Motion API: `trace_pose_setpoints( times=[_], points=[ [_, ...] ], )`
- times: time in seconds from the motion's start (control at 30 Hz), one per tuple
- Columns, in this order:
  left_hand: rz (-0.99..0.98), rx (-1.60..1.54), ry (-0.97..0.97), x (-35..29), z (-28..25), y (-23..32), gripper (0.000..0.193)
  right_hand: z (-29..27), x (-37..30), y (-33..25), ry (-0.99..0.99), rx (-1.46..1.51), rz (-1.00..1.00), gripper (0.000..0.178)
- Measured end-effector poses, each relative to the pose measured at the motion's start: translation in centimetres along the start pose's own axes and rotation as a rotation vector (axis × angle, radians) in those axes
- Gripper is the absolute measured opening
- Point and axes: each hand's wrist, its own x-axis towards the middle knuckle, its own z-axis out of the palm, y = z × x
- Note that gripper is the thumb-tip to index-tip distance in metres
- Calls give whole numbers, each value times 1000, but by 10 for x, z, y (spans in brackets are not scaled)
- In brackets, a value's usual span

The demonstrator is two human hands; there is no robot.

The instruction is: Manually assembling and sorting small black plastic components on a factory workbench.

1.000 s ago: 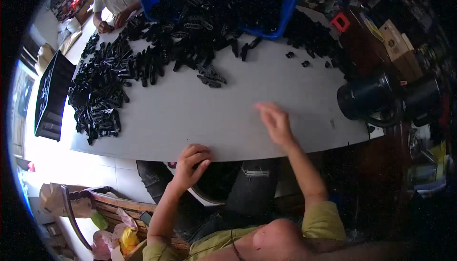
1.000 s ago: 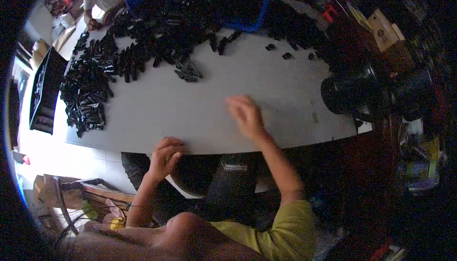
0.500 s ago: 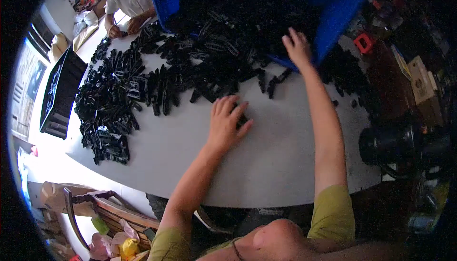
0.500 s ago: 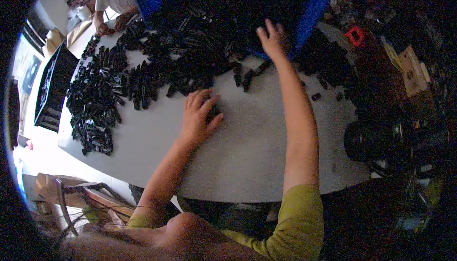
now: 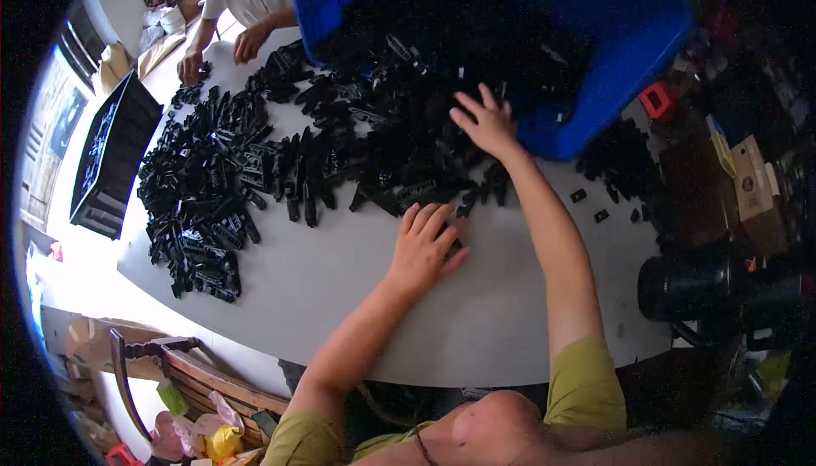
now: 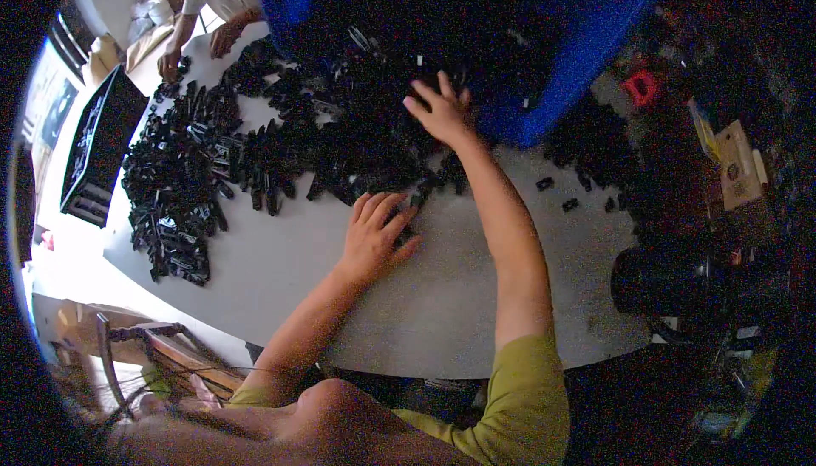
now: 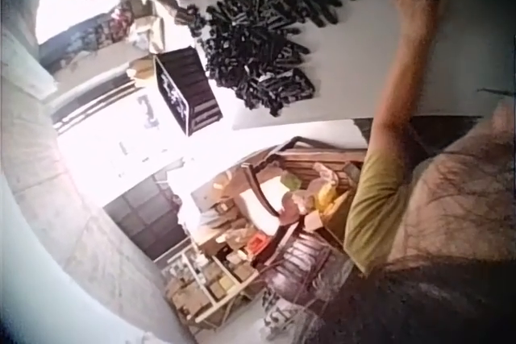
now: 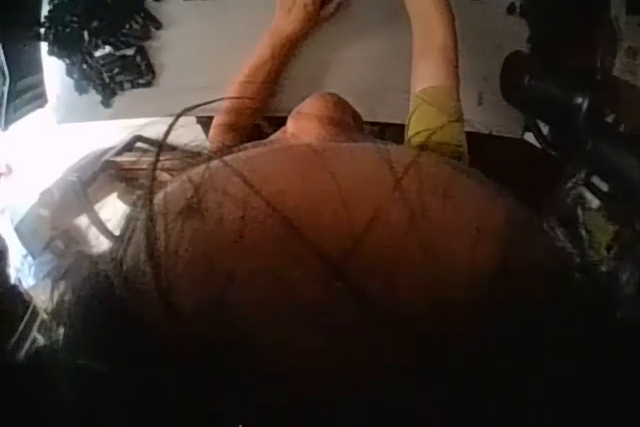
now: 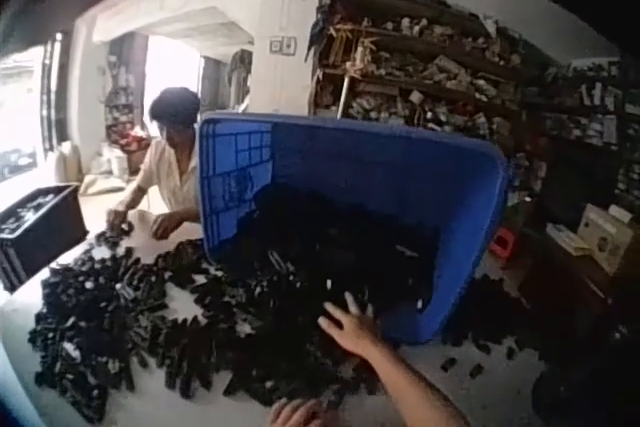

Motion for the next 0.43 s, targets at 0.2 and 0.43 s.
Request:
trace_pose_setpoints(
  times=[0.2, 0.43],
  points=[
    [-34, -10, 2, -5, -3, -2, 42, -131, -28, -58, 602, -520, -541, 50],
    [-46, 13, -6, -9, 4, -4, 43, -310, 31, 1, 641, -644, -65, 80]
  ],
)
